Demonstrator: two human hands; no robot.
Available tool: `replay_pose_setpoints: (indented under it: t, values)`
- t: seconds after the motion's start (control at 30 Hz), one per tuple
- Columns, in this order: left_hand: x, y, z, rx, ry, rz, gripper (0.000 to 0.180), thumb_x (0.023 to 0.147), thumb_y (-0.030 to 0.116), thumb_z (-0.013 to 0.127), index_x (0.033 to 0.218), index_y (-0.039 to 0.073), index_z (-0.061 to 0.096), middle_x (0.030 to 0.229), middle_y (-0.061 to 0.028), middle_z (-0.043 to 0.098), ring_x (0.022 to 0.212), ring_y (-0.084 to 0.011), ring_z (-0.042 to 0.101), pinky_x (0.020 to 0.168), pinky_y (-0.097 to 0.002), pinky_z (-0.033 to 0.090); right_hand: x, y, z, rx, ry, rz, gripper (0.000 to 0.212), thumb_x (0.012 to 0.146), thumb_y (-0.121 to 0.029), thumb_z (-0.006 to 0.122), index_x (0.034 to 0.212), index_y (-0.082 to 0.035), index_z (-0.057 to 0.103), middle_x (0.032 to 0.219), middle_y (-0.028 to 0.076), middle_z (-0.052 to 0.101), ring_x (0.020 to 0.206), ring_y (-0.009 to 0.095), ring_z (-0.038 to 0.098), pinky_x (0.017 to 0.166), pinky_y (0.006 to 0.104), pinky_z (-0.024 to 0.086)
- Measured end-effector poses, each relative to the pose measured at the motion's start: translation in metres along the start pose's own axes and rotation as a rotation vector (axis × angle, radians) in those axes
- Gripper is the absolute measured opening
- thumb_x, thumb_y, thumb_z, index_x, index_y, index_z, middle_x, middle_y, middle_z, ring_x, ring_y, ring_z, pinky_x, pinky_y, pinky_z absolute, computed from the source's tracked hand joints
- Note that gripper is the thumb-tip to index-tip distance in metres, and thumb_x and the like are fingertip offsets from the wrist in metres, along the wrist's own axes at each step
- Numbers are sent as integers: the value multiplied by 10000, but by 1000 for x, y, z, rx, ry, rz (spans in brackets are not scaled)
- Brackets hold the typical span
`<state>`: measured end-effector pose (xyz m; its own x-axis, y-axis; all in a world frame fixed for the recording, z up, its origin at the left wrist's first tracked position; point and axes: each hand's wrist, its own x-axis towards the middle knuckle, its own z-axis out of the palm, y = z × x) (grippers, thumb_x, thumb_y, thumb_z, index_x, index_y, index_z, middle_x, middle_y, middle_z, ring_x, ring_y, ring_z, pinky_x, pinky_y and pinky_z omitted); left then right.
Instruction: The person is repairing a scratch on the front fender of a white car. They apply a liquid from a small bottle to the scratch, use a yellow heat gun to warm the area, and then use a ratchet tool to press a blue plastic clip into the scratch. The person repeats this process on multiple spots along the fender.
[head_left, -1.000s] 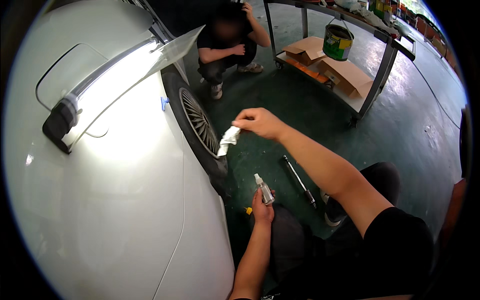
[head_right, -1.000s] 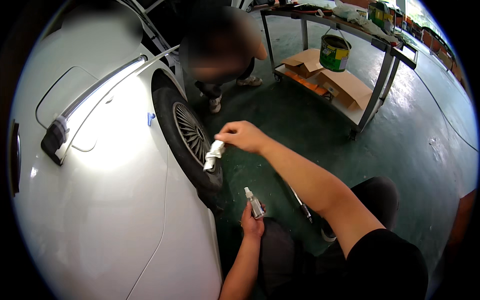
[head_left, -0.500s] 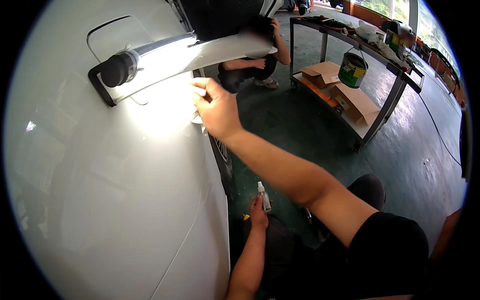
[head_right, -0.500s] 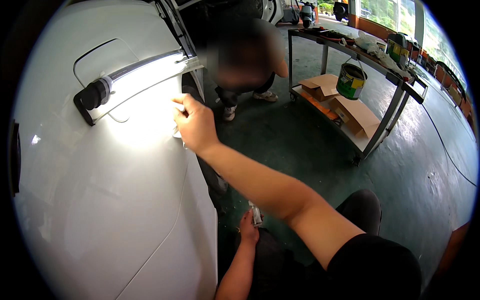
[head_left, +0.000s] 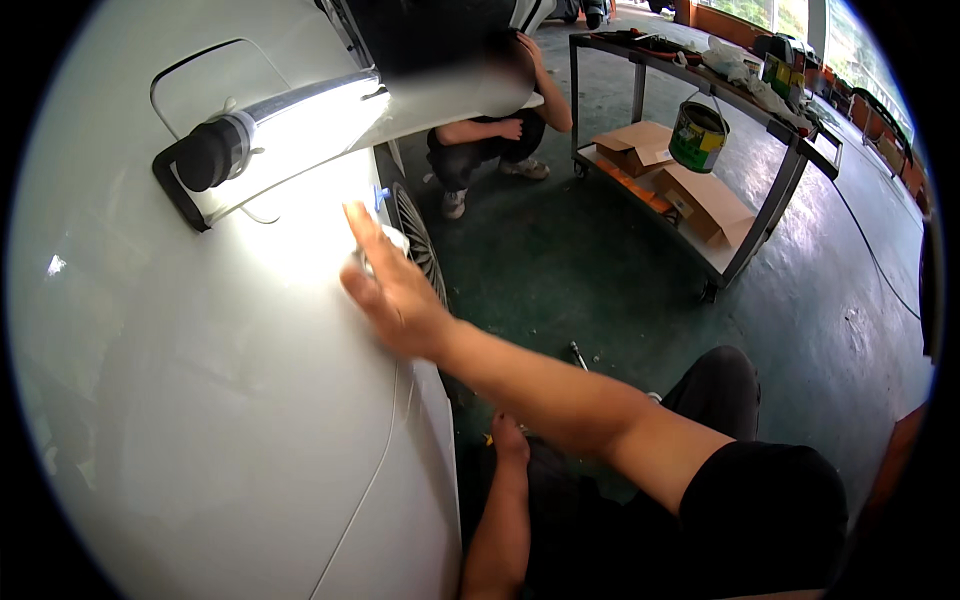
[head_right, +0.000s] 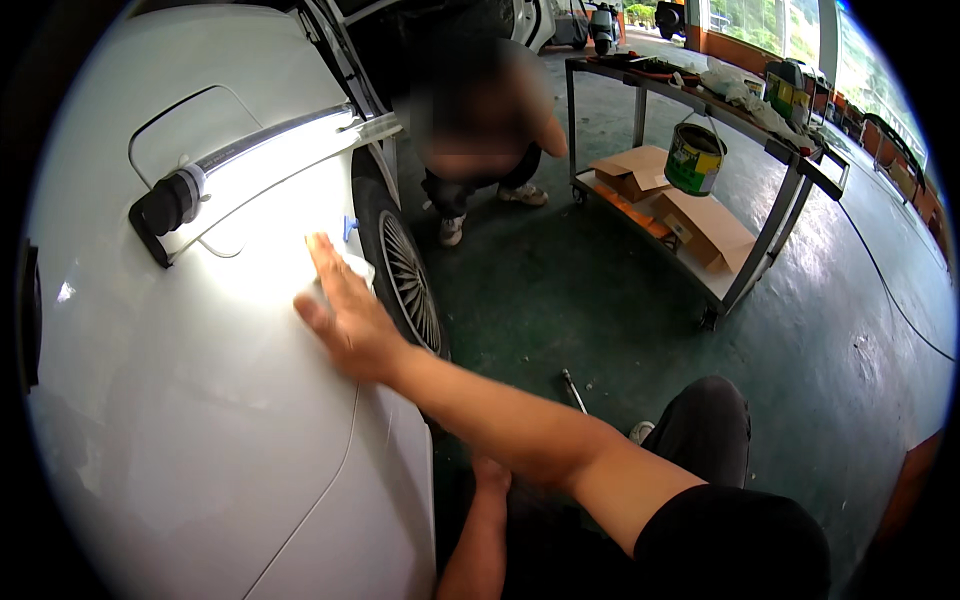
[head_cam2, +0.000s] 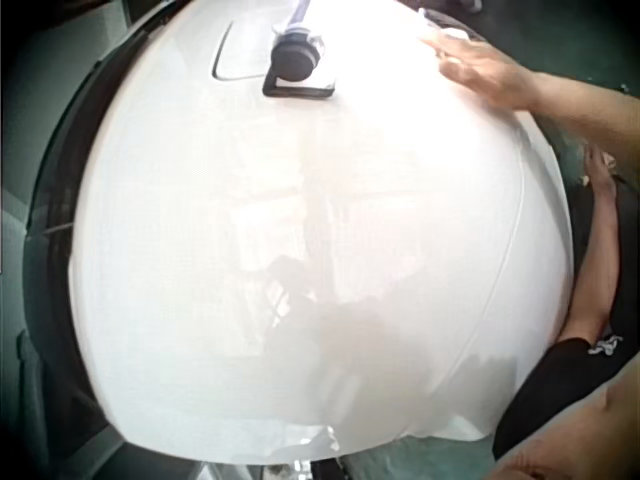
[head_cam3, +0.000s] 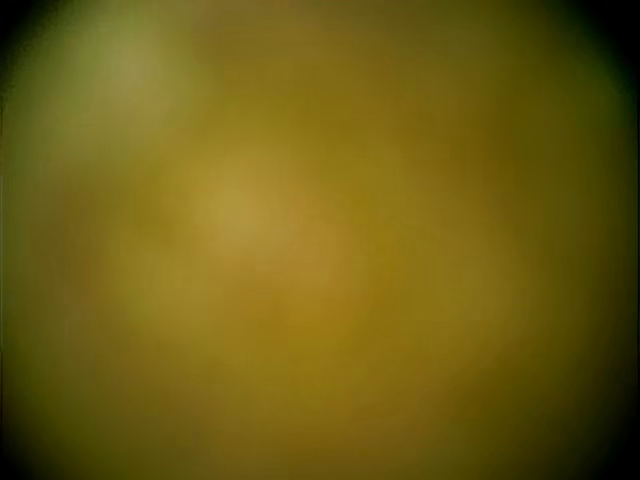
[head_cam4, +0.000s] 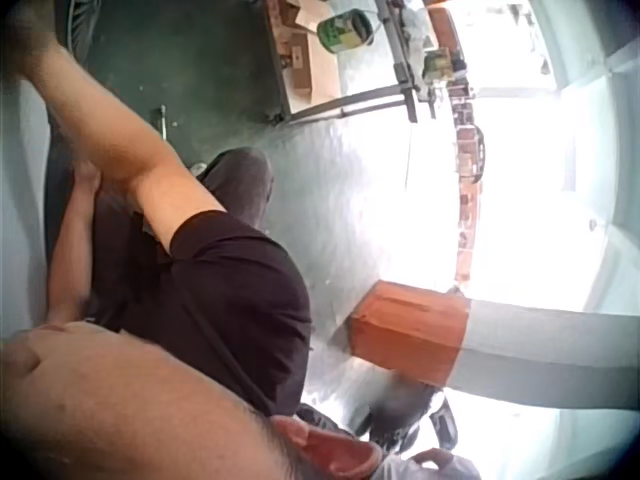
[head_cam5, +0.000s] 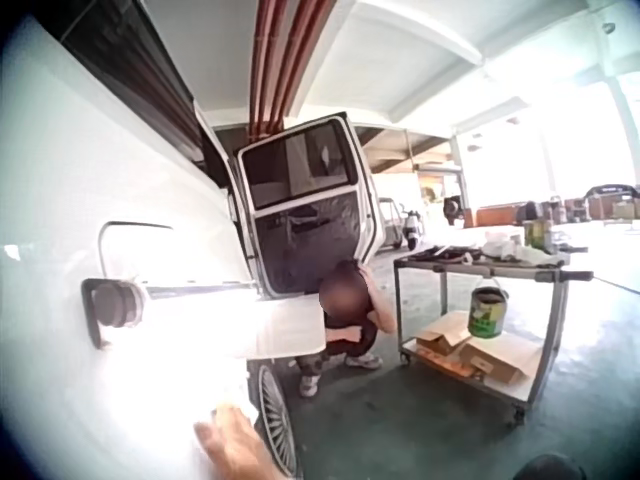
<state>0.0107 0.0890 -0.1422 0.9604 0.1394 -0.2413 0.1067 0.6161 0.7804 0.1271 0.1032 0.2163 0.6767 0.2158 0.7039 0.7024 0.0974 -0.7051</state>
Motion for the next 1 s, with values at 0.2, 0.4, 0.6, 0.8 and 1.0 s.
replay_pose_setpoints:
  t: [0.2, 0.4, 0.6, 0.8, 1.0]
  values:
    - [4, -4, 8, 45, 39, -97, 360, 1068, 249, 504, 1341, 26, 577, 1259, -91, 656, 1168, -217, 615, 975, -358, 490, -19, 39, -6, 87, 106, 55, 813, 1070, -541, 353, 1595, 45, 148, 1648, 263, 222, 1546, 358, 207, 1242, 383, 189]
    - [-15, 21, 25, -34, -114, 69, 414, 1069, 255, 504, 1401, 10, 530, 1357, -117, 611, 1219, -252, 602, 1029, -376, 476, -36, 14, 3, 28, 9, 63, 812, 1067, -575, 341, 1607, 6, 168, 1672, 214, 185, 1558, 330, 173, 1251, 393, 164]
    - [-6, -8, 4, 46, -63, -43, 428, 1055, 234, 539, 1413, 0, 521, 1387, -123, 596, 1228, -251, 604, 1021, -379, 484, -37, 68, -6, 221, 117, 317, 762, 1076, -534, 373, 1601, -4, 217, 1644, 205, 285, 1525, 306, 280, 1235, 357, 214]
    - [-12, 13, 20, 67, -31, -90, 434, 1050, 225, 550, 1420, 0, 517, 1396, -122, 592, 1226, -243, 608, 1005, -383, 492, -9, 59, -5, 268, 208, 290, 870, 1057, -601, 359, 1585, 66, 176, 1650, 249, 231, 1549, 325, 207, 1250, 363, 173]
    - [43, -42, -55, 592, -215, 188, 484, 1075, 280, 488, 1487, 34, 430, 1465, -114, 531, 1289, -263, 555, 1069, -400, 451, -55, 14, 17, -11, 10, 91, 894, 1057, -595, 332, 1588, 79, 85, 1663, 278, 129, 1567, 358, 102, 1265, 418, 100]
